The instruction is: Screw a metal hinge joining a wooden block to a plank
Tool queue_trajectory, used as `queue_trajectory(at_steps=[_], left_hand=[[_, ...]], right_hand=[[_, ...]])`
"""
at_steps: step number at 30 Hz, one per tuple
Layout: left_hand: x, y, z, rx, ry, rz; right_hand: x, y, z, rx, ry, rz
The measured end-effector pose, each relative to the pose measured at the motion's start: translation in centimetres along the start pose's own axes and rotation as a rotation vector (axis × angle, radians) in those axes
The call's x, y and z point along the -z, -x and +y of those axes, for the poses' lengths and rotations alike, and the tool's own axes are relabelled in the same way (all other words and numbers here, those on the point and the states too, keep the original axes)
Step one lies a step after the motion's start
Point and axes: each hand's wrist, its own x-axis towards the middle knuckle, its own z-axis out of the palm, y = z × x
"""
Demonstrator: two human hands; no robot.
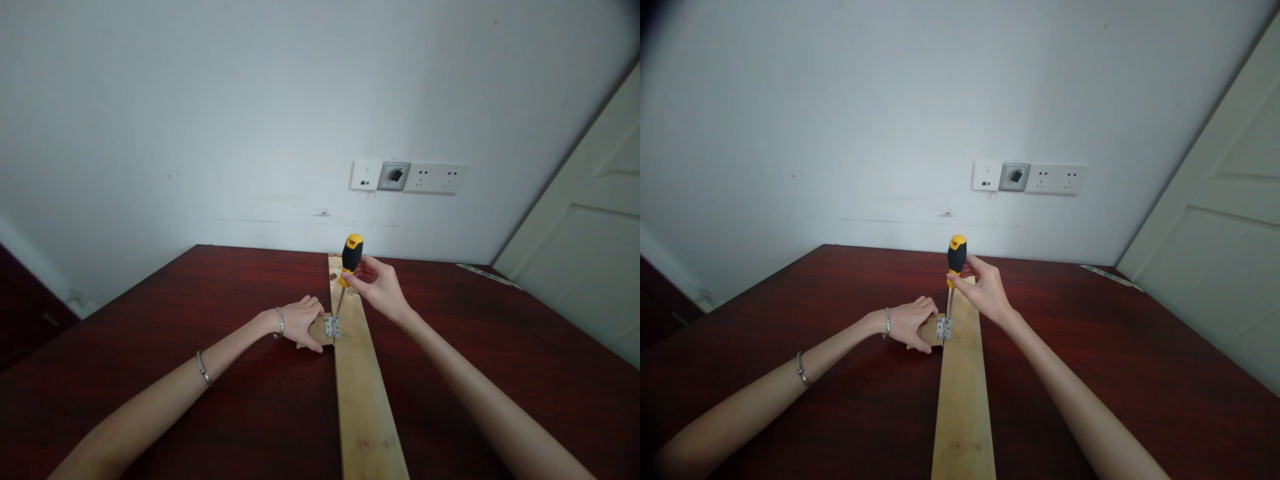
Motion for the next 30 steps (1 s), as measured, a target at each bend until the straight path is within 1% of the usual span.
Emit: queue_trajectory(at_steps=[7,12,19,24,27,30], left_hand=[[0.1,0.1,0.1,-0.015,-0.005,0.008],[0.1,0.1,0.2,0.006,-0.005,0.0],[0.2,0.1,0.0,-0.013,0.015,0.003],[0.0,0.0,-0.2,-0.005,0.0,0.008],[0.4,-0.2,0.0,-0.008,-0.02,-0.019],[1.2,-0.6,0.4,0.004,-0.074,-0.104]], right_hand=[[0.0,0.0,0.0,0.016,0.024,-0.011],[0.2,-0.1,-0.1,0.047,0.006,-0.02],[0.5,0.0,-0.8,0.066,-0.045,-0.095],[0.9,-0.1,-1.4,0.11,-0.032,-0.109],[1.1,-0.3,-1.7,0.117,0.042,-0.106],[1.3,-0.7,-1.9,0.133,0.145,-0.063]])
